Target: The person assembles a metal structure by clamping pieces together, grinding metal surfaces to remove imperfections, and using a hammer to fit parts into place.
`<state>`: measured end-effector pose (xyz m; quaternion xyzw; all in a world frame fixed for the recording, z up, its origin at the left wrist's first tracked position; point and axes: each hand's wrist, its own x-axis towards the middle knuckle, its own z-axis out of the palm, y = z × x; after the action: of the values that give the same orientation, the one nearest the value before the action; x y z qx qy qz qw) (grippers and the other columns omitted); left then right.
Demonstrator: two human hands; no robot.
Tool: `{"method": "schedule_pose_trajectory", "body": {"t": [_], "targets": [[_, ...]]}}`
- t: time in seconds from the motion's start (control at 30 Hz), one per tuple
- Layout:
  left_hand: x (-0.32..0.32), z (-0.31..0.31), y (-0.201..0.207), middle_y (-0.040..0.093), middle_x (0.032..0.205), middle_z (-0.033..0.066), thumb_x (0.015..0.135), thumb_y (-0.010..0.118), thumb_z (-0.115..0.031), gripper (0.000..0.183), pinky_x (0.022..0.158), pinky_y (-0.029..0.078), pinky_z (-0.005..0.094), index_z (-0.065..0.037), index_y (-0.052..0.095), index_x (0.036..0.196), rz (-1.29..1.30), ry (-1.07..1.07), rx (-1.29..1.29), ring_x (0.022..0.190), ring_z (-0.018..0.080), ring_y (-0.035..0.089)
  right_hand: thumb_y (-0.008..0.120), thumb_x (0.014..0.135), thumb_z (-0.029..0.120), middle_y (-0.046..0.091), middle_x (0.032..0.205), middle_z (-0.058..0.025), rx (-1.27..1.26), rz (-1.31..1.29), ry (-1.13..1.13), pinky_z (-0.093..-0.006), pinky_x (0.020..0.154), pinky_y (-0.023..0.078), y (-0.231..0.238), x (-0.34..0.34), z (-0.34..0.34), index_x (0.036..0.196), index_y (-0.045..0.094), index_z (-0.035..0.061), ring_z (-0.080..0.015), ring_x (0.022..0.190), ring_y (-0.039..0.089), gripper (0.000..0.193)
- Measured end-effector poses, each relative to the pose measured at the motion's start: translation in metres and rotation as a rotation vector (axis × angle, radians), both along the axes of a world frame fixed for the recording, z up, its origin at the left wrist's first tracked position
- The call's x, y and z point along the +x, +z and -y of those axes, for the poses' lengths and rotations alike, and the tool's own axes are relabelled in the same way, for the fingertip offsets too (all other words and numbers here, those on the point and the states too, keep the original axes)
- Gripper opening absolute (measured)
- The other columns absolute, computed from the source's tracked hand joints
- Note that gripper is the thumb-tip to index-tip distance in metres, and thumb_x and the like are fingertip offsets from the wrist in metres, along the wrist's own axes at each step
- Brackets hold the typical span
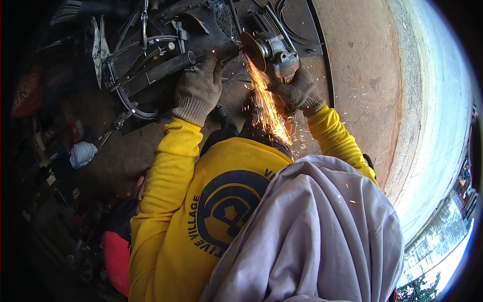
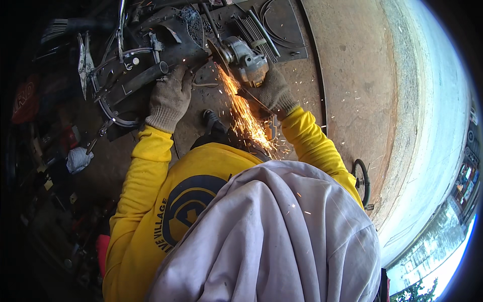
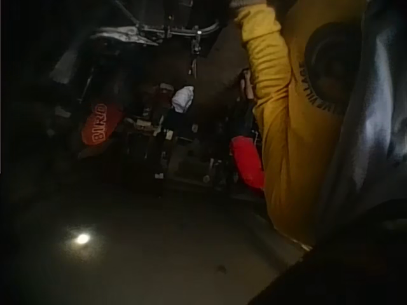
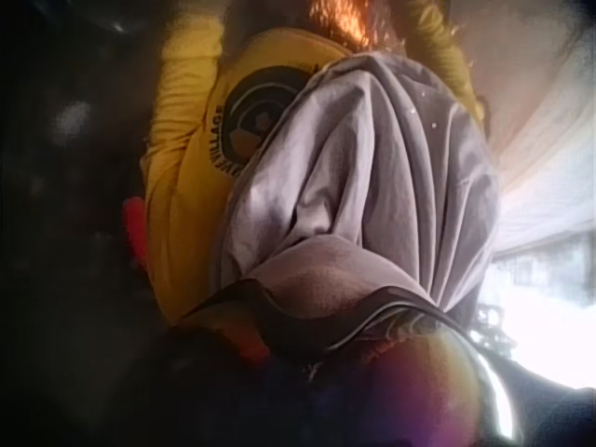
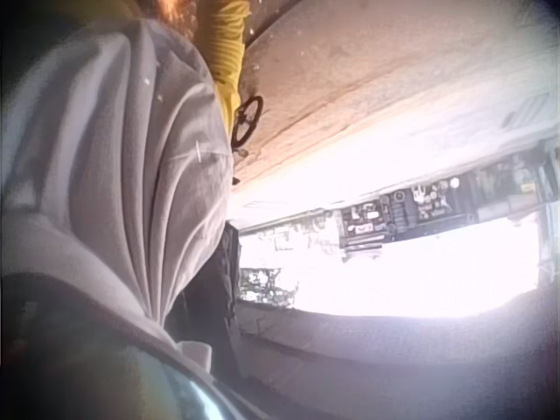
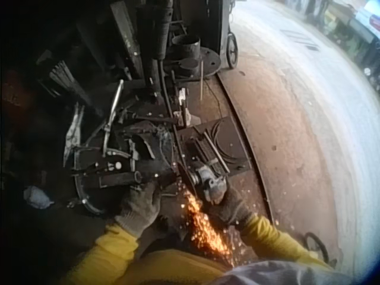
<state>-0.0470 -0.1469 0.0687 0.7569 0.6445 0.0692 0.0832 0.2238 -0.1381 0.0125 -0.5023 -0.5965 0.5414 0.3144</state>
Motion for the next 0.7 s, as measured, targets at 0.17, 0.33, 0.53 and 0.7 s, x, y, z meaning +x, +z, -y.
{"method": "schedule_pose_trajectory", "body": {"t": [0.17,0.33,0.53,0.7], "targets": [[0.002,-0.001,0.0,0.068,0.079,0.016,0.1,0.054,-0.029,0.02,0.06,0.055,0.0441,-0.01,0.061,0.102,0.019,0.02,-0.01,0.071,0.0359,0.068,0.09,0.068,0.032,0.066,0.118,-0.0159,-0.032,0.057,0.012,-0.0386,0.096,0.05,0.003,0.0,0.001,0.13,0.053,0.0025,-0.0279,0.11,0.063,0.077],[0.002,-0.002,0.002,0.067,0.078,0.0164,0.1,0.055,-0.03,0.02,0.061,0.055,0.045,-0.01,0.061,0.101,0.015,0.015,-0.007,0.071,0.0365,0.068,0.089,0.069,0.031,0.065,0.119,-0.0156,-0.154,0.029,0.033,-0.0378,0.097,0.049,0.003,0.003,0.007,0.13,0.052,0.0032,-0.0271,0.112,0.063,0.077],[0.0,-0.002,-0.001,0.067,0.077,0.0165,0.1,0.055,-0.029,0.019,0.06,0.054,0.0448,-0.011,0.059,0.099,0.032,-0.008,0.008,0.072,0.037,0.068,0.091,0.068,0.03,0.064,0.121,-0.0148,-0.064,-0.021,-0.028,-0.0384,0.097,0.049,-0.005,0.002,0.015,0.132,0.049,0.0029,-0.0252,0.111,0.062,0.081],[0.001,-0.002,-0.001,0.067,0.077,0.0164,0.1,0.055,-0.029,0.018,0.06,0.055,0.0446,-0.011,0.058,0.098,0.032,-0.017,0.034,0.072,0.037,0.068,0.093,0.066,0.029,0.063,0.122,-0.0149,-0.108,-0.041,-0.022,-0.0383,0.099,0.049,-0.01,0.002,0.013,0.131,0.049,0.0027,-0.0246,0.111,0.062,0.083]]}}
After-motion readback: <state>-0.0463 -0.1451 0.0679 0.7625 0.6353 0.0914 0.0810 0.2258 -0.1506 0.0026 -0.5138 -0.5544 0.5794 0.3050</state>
